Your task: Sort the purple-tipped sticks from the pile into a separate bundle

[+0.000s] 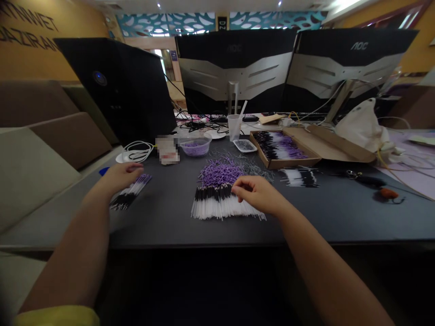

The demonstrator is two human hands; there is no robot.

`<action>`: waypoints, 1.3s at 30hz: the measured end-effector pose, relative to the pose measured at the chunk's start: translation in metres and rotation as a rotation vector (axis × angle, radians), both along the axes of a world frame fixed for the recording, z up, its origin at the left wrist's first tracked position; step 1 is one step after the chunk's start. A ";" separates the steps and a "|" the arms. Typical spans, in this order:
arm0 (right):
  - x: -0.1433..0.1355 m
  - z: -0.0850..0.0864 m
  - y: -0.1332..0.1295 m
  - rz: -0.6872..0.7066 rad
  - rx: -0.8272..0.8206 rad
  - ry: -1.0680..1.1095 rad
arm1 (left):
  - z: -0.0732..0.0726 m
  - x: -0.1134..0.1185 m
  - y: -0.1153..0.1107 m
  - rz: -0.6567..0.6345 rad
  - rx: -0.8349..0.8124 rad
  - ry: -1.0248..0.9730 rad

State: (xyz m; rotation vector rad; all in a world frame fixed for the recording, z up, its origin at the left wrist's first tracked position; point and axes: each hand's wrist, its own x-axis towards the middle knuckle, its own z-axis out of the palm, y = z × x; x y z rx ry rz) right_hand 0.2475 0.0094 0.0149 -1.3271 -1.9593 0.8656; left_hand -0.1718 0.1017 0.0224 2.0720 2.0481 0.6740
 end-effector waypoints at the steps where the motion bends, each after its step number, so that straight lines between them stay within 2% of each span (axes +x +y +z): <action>1: 0.005 -0.001 0.004 -0.046 0.042 -0.019 | -0.001 0.011 -0.004 -0.018 -0.023 0.002; 3: 0.017 -0.005 0.014 -0.131 0.126 -0.087 | -0.002 0.037 -0.015 -0.083 -0.086 0.038; 7: 0.040 -0.016 0.030 -0.268 0.274 -0.297 | -0.003 0.095 -0.048 -0.325 -0.171 0.059; 10: 0.049 -0.025 0.038 -0.292 0.261 -0.414 | -0.007 0.128 -0.069 -0.451 -0.230 0.104; 13: 0.051 -0.033 0.043 -0.256 0.216 -0.500 | -0.016 0.145 -0.078 -0.464 -0.252 0.181; 18: 0.041 -0.030 0.049 -0.203 0.213 -0.631 | -0.024 0.152 -0.078 -0.452 -0.245 0.275; 24: 0.022 -0.021 0.054 -0.244 0.205 -0.817 | -0.029 0.155 -0.079 -0.407 -0.226 0.330; 32: 0.015 -0.026 0.044 -0.294 0.240 -0.880 | -0.036 0.152 -0.072 -0.388 -0.234 0.201; 39: 0.020 -0.031 0.037 -0.295 0.348 -0.808 | -0.039 0.147 -0.067 -0.379 -0.126 -0.027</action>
